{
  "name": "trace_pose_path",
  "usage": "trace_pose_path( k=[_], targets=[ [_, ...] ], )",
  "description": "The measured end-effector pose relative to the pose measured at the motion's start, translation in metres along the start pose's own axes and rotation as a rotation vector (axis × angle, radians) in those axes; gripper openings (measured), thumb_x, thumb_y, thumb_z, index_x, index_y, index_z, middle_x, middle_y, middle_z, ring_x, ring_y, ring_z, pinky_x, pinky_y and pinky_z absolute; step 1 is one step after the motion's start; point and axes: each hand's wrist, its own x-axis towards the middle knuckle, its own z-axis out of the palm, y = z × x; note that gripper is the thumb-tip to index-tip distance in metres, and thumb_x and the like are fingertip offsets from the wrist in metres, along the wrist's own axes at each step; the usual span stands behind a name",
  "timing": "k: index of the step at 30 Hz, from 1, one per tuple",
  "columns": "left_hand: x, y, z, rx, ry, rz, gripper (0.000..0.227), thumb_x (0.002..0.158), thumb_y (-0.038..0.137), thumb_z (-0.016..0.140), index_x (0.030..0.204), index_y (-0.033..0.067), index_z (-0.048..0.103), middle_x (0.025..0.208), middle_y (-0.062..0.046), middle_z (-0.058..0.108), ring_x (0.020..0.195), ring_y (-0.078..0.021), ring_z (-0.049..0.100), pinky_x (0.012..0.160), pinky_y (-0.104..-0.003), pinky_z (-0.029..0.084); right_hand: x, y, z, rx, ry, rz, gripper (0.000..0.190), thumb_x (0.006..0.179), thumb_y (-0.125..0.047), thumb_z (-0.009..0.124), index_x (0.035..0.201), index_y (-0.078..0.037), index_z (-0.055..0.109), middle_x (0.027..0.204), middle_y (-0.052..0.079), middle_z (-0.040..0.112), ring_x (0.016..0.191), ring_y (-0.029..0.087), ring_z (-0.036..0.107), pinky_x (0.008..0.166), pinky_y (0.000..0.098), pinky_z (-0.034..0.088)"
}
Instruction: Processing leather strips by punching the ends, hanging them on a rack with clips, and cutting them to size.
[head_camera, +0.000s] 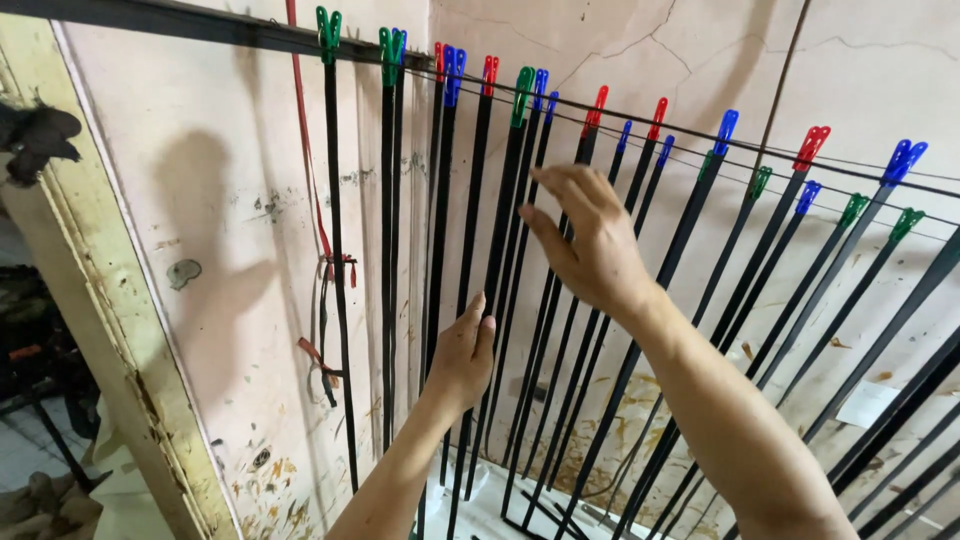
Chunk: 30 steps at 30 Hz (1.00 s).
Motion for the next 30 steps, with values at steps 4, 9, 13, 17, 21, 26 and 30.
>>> trace_pose_path(
  k=[4,9,13,17,21,26,30],
  targets=[
    [-0.027,0.005,0.005,-0.033,0.074,0.121,0.051,0.109,0.024,0.040,0.152,-0.0047,0.043,0.148,-0.032,0.050,0.138,-0.0422,0.049,0.112,-0.051,0.043,-0.033,-0.021,0.001,0.069,-0.030,0.041,0.031,0.102,-0.018,0.068,0.125,0.002,0.069,0.108,0.019,0.070,0.103,0.037,0.070,0.087,0.0446,0.058],
    [-0.077,-0.021,0.024,-0.204,0.122,0.404,0.057,0.094,-0.011,0.062,0.147,0.0041,0.046,0.141,-0.028,0.060,0.129,-0.0357,0.064,0.113,-0.038,0.053,-0.075,-0.057,-0.013,0.146,-0.117,0.049,0.033,0.101,-0.007,0.065,0.127,0.011,0.059,0.120,0.024,0.065,0.109,0.034,0.068,0.096,0.0400,0.060],
    [-0.120,-0.027,0.039,-0.210,0.151,0.407,0.048,0.094,-0.007,0.063,0.140,0.0022,0.053,0.132,-0.025,0.067,0.121,-0.0343,0.070,0.105,-0.035,0.059,-0.109,-0.083,-0.023,0.158,-0.135,0.086,0.034,0.099,-0.007,0.068,0.127,0.009,0.060,0.119,0.022,0.066,0.108,0.033,0.068,0.093,0.0397,0.060],
    [-0.165,-0.017,0.043,-0.232,0.134,0.207,0.037,0.098,0.005,0.061,0.135,0.0039,0.061,0.121,-0.014,0.075,0.112,-0.0254,0.075,0.099,-0.034,0.062,-0.135,-0.114,-0.038,0.173,-0.160,0.151,0.029,0.100,-0.008,0.065,0.124,0.008,0.061,0.116,0.021,0.066,0.105,0.034,0.067,0.091,0.0413,0.058],
    [-0.202,-0.022,0.053,-0.194,0.203,0.161,0.027,0.097,0.012,0.066,0.123,0.0055,0.070,0.099,-0.007,0.077,0.081,-0.0175,0.076,0.072,-0.031,0.064,-0.166,-0.138,-0.048,0.190,-0.179,0.162,0.026,0.100,-0.010,0.064,0.119,0.008,0.063,0.115,0.022,0.067,0.105,0.036,0.068,0.091,0.0432,0.058],
    [-0.239,-0.013,0.054,-0.215,0.193,0.136,0.019,0.098,0.010,0.066,0.115,0.0031,0.072,0.095,-0.009,0.074,0.083,-0.0189,0.074,0.071,-0.029,0.060,-0.195,-0.174,-0.063,0.241,-0.210,0.206,0.024,0.099,-0.006,0.066,0.116,0.009,0.064,0.112,0.022,0.068,0.102,0.037,0.068,0.091,0.0445,0.059],
    [-0.266,-0.007,0.055,-0.228,0.155,0.081,0.012,0.096,0.007,0.069,0.107,0.0037,0.073,0.093,-0.008,0.075,0.082,-0.0174,0.075,0.072,-0.027,0.061,-0.231,-0.199,-0.069,0.260,-0.234,0.271,0.021,0.099,-0.006,0.067,0.116,0.005,0.066,0.113,0.020,0.069,0.100,0.034,0.071,0.089,0.0421,0.060]
  ],
)
